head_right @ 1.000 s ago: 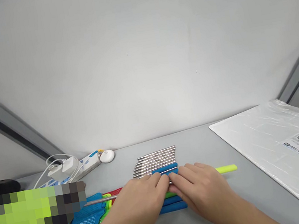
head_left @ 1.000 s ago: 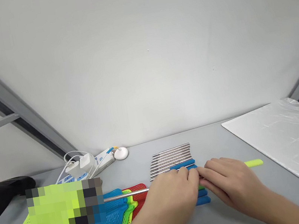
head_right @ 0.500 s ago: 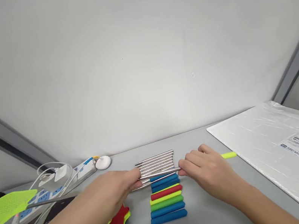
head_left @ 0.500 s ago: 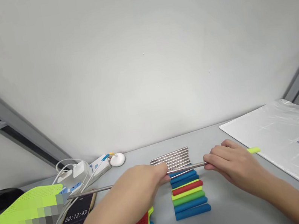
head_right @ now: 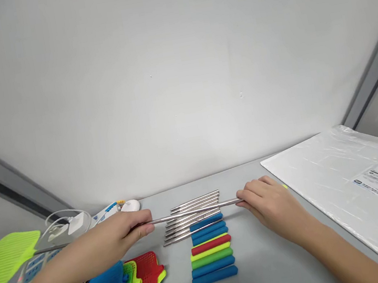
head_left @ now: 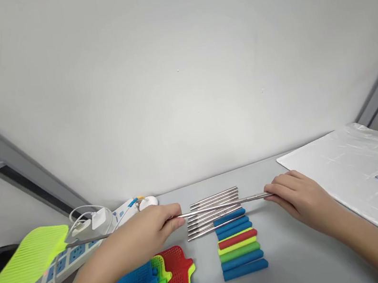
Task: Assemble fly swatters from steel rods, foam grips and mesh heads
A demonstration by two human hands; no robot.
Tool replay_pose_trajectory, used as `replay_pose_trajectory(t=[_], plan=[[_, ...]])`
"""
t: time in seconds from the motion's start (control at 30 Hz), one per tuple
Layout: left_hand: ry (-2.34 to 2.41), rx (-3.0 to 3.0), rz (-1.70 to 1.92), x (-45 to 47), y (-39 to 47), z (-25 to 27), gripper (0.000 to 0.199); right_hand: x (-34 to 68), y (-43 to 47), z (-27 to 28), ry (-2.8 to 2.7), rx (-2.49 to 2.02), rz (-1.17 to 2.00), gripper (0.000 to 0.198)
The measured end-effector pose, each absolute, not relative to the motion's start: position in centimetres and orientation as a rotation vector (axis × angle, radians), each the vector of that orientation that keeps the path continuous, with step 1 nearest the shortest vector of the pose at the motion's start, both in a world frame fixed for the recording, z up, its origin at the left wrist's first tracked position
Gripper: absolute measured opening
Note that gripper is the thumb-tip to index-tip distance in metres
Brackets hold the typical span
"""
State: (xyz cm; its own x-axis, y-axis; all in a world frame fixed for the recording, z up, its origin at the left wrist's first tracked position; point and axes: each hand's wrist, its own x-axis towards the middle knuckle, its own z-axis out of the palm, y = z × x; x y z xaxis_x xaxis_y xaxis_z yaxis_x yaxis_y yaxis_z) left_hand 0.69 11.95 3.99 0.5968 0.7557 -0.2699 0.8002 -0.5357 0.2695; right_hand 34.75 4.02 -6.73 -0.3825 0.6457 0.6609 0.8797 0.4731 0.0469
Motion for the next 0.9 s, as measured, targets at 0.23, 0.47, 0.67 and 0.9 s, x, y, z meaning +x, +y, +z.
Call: replay_pose_trajectory(t=[0.23,0.47,0.67,0.9], plan=[[1.174,2.631,-0.031,4.9,8.3,2.7,0.038,32.8,2.8,-6.4,-2.099,-1.212,-0.595,0.010],[1.099,2.926,-0.137,8.5,6.2,0.7,0.025,30.7,2.5,-6.9,-2.150,-1.145,-0.504,0.010],[1.114,2.837,-0.202,9.0,6.0,0.3,0.027,32.1,2.9,-7.3,-2.276,-1.108,-0.569,0.012],[1.203,2.663,-0.118,4.5,8.4,3.2,0.035,36.9,4.5,-6.9,-2.193,-1.193,-0.800,0.013]])
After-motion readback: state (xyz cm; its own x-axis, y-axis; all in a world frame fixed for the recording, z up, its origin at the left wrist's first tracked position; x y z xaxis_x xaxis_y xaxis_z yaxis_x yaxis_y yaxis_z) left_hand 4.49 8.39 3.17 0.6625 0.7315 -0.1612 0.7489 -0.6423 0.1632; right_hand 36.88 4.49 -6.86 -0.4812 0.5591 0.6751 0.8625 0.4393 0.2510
